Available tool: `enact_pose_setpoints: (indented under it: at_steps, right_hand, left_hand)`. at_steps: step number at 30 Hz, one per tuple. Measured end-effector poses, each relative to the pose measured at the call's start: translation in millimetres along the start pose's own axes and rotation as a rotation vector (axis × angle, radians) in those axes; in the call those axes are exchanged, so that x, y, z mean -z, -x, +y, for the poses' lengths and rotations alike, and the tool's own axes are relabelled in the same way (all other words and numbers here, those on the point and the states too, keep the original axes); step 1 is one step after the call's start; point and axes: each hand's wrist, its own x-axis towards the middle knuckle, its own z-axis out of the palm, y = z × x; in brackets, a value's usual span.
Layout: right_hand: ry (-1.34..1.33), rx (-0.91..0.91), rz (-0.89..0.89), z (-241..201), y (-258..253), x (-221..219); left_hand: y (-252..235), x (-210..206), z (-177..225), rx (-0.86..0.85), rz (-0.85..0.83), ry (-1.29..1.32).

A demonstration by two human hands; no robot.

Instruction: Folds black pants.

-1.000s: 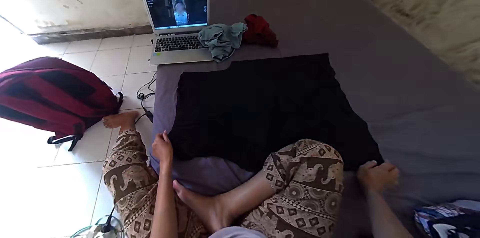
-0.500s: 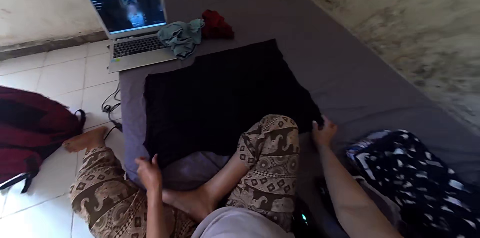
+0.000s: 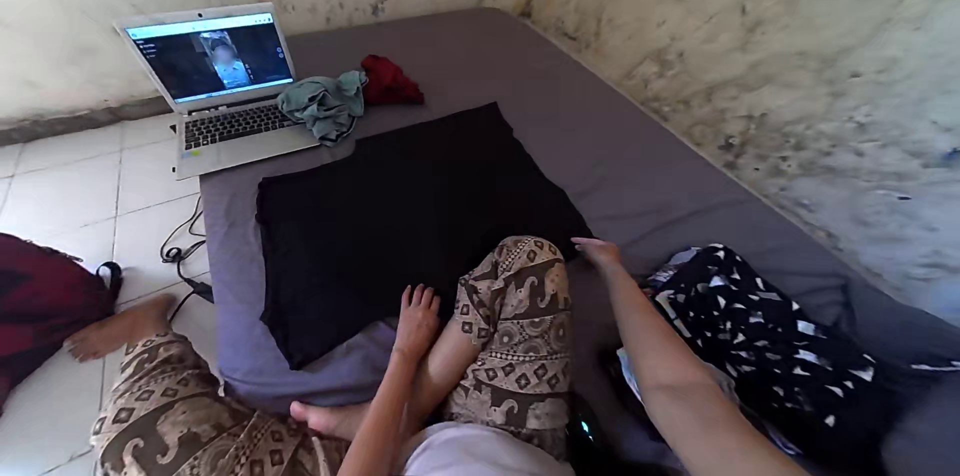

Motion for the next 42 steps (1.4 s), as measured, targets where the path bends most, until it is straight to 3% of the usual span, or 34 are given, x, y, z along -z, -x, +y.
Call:
enact_pose_setpoints:
  at_steps: [3, 8, 12, 15, 20, 23, 26, 29, 32, 35, 42]
  right_hand:
    - [-0.214, -0.026, 0.034, -12.9, 0.3, -0.7]
    - [-0.451, 0.103, 0.143, -62.4, 1.5, 11.9]
    - [-0.514, 0.029, 0.094, -103.8, 2.0, 11.7]
    - [-0.363, 0.042, -0.003, -127.7, -7.4, -0.6]
    - [0.154, 0.118, -0.111, -140.3, -44.9, -29.2]
    - [0.506, 0.202, -0.129, -136.2, -69.6, -33.3]
    - [0.674, 0.292, -0.129, -128.4, -82.1, -34.4]
    - [0.713, 0.33, -0.119, -126.9, -79.8, -37.5]
    - [0.713, 0.323, -0.112, -126.9, -75.3, -33.9]
    - [0.647, 0.286, -0.119, -126.2, -73.5, -30.5]
    - [0.411, 0.196, -0.13, -132.9, -64.8, -29.4]
  left_hand:
    - [-7.4, 13.4, 7.2, 0.105, 0.114, 0.122]
    - [-33.8, 69.8, 2.3, 0.301, 0.024, 0.383]
    - [-56.0, 82.1, -27.5, 0.348, 0.05, 0.474]
    - [-72.2, 88.0, -52.3, 0.4, -0.018, 0.454]
    - [-80.8, 87.6, -75.0, 0.505, -0.034, 0.434]
    - [-52.2, 93.7, -70.5, 0.493, 0.187, 0.373]
    - [16.3, 109.7, -76.7, 0.509, 0.352, 0.178]
    - [98.2, 129.5, -88.8, 0.602, 0.215, 0.007]
    - [145.9, 141.3, -89.3, 0.69, -0.013, -0.029]
    - [150.9, 140.1, -90.7, 0.675, -0.051, -0.068]
    - [143.5, 126.3, -124.6, 0.423, 0.338, -0.092]
